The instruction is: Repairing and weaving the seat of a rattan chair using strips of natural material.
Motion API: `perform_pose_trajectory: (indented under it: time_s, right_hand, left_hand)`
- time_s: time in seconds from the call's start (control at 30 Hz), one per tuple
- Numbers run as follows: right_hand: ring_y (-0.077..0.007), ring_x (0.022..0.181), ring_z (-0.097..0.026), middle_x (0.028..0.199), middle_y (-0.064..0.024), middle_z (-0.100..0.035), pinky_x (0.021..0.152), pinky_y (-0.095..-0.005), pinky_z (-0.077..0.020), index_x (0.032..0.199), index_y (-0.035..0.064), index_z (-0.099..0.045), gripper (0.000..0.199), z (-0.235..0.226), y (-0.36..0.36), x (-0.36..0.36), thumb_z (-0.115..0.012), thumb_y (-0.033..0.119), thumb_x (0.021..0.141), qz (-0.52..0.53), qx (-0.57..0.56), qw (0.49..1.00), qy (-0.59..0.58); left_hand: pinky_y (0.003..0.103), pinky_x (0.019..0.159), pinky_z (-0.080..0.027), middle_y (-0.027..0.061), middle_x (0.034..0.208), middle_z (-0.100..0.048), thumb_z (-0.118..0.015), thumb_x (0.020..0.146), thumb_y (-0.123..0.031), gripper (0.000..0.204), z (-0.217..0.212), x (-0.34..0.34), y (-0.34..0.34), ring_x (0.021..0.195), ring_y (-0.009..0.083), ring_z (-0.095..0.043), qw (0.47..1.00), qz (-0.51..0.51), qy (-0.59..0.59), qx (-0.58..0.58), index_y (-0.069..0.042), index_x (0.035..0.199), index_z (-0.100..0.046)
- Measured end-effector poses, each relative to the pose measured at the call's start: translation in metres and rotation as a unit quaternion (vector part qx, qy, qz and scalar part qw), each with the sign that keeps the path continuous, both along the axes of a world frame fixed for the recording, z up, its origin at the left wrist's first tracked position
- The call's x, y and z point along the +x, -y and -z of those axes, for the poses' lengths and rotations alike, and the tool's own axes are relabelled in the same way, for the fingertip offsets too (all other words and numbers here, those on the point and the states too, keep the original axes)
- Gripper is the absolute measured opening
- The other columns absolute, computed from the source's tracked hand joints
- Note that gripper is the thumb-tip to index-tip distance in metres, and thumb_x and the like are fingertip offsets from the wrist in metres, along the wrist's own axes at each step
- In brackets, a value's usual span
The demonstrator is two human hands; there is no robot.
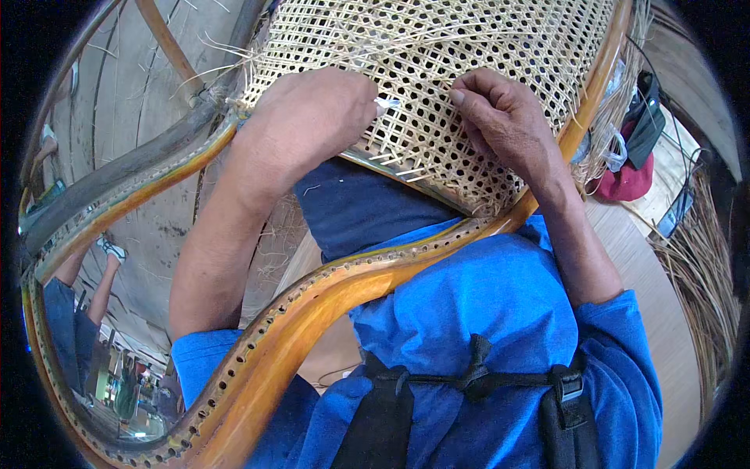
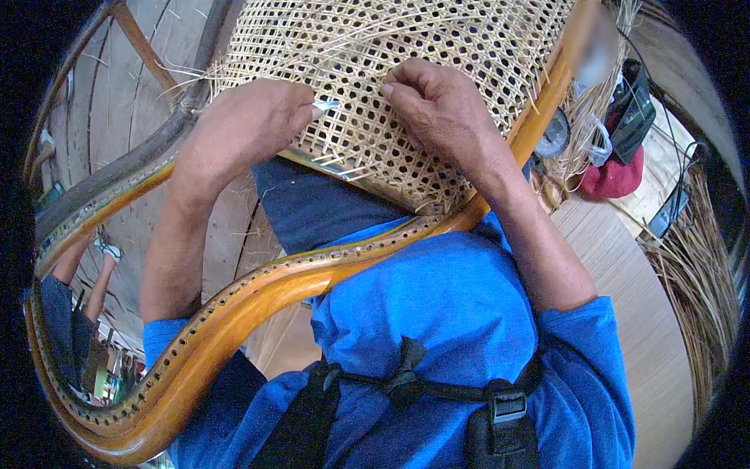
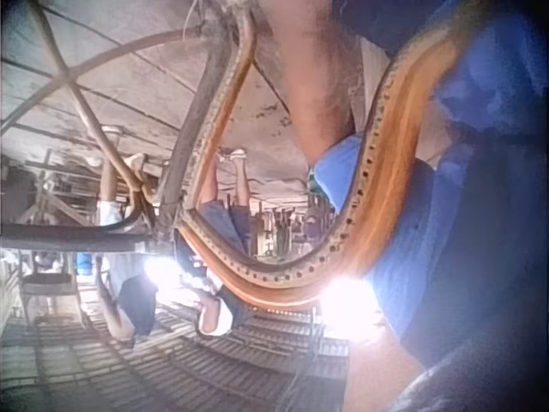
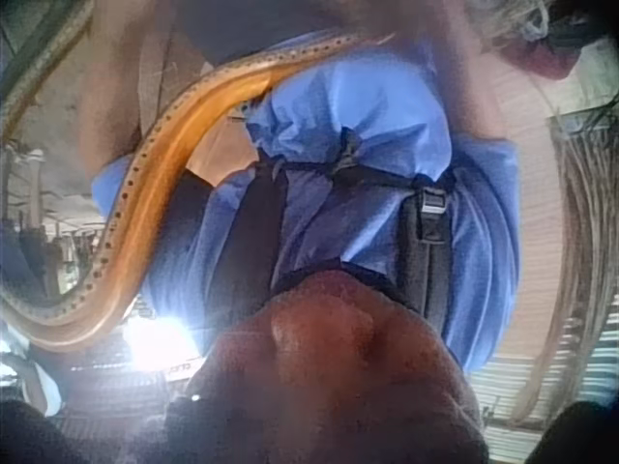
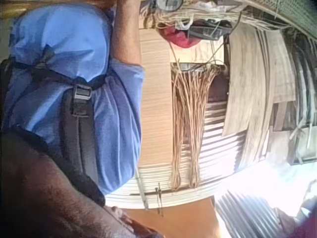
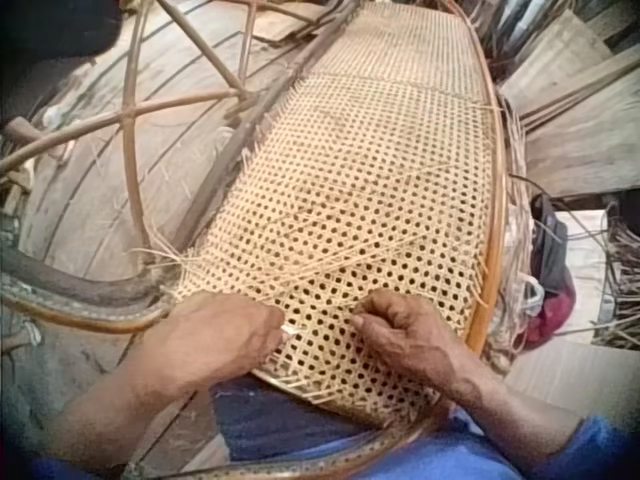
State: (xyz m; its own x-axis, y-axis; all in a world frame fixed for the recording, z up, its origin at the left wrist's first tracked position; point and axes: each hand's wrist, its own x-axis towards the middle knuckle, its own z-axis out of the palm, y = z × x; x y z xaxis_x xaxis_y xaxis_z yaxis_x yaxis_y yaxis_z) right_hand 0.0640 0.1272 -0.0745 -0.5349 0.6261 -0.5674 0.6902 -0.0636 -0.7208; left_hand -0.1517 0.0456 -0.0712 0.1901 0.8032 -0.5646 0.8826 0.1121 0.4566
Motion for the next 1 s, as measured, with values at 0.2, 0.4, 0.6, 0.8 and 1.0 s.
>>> perform_pose_trajectory:
  time_s: [0.2,0.4,0.6,0.8,1.0]
  right_hand:
    - [-0.0097,0.053,-0.054,0.061,-0.0033,-0.058,0.051,-0.0262,-0.0448,0.091,-0.0001,-0.064,0.022,-0.004,0.001,-0.002,-0.056,0.02,0.087,0.045,-0.062,0.997,0.003]
    - [-0.0084,0.051,-0.052,0.059,-0.0024,-0.056,0.049,-0.0259,-0.0434,0.092,0.0011,-0.064,0.022,-0.005,0.003,-0.002,-0.056,0.022,0.088,0.027,-0.032,0.999,-0.015]
    - [-0.0072,0.049,-0.048,0.056,0.0005,-0.051,0.047,-0.0249,-0.041,0.102,0.0024,-0.062,0.022,-0.006,0.0,0.0,-0.051,0.014,0.088,0.038,-0.083,0.995,-0.039]
    - [-0.0057,0.048,-0.046,0.056,0.0021,-0.049,0.044,-0.0232,-0.0374,0.101,0.0025,-0.061,0.02,-0.008,-0.001,-0.001,-0.047,0.011,0.088,0.04,-0.127,0.989,-0.057]
    - [-0.0057,0.047,-0.045,0.056,0.0025,-0.048,0.042,-0.0228,-0.0366,0.096,0.0014,-0.06,0.017,-0.011,-0.002,-0.005,-0.049,0.013,0.091,0.055,-0.15,0.986,-0.039]
  left_hand:
    - [0.047,0.072,-0.047,0.0194,0.081,-0.061,-0.049,0.088,-0.028,0.029,0.001,0.001,-0.003,0.081,0.0377,-0.059,1.0,0.023,0.0,0.011,-0.002,0.084,-0.061]
    - [0.048,0.07,-0.046,0.0185,0.078,-0.061,-0.048,0.089,-0.029,0.028,-0.006,0.008,-0.002,0.079,0.0379,-0.059,0.998,0.049,0.017,-0.022,-0.004,0.086,-0.059]
    - [0.048,0.07,-0.047,0.0193,0.078,-0.061,-0.048,0.089,-0.03,0.029,0.004,0.001,0.005,0.078,0.0386,-0.06,0.999,0.016,0.008,0.036,-0.004,0.085,-0.059]
    - [0.048,0.069,-0.047,0.0197,0.078,-0.061,-0.048,0.089,-0.028,0.029,-0.002,-0.002,0.002,0.077,0.0386,-0.06,1.0,0.012,-0.003,0.014,-0.002,0.083,-0.058]
    - [0.048,0.07,-0.047,0.0203,0.077,-0.061,-0.048,0.088,-0.028,0.028,-0.004,0.003,0.002,0.078,0.0388,-0.06,1.0,0.003,-0.004,0.01,-0.002,0.083,-0.058]
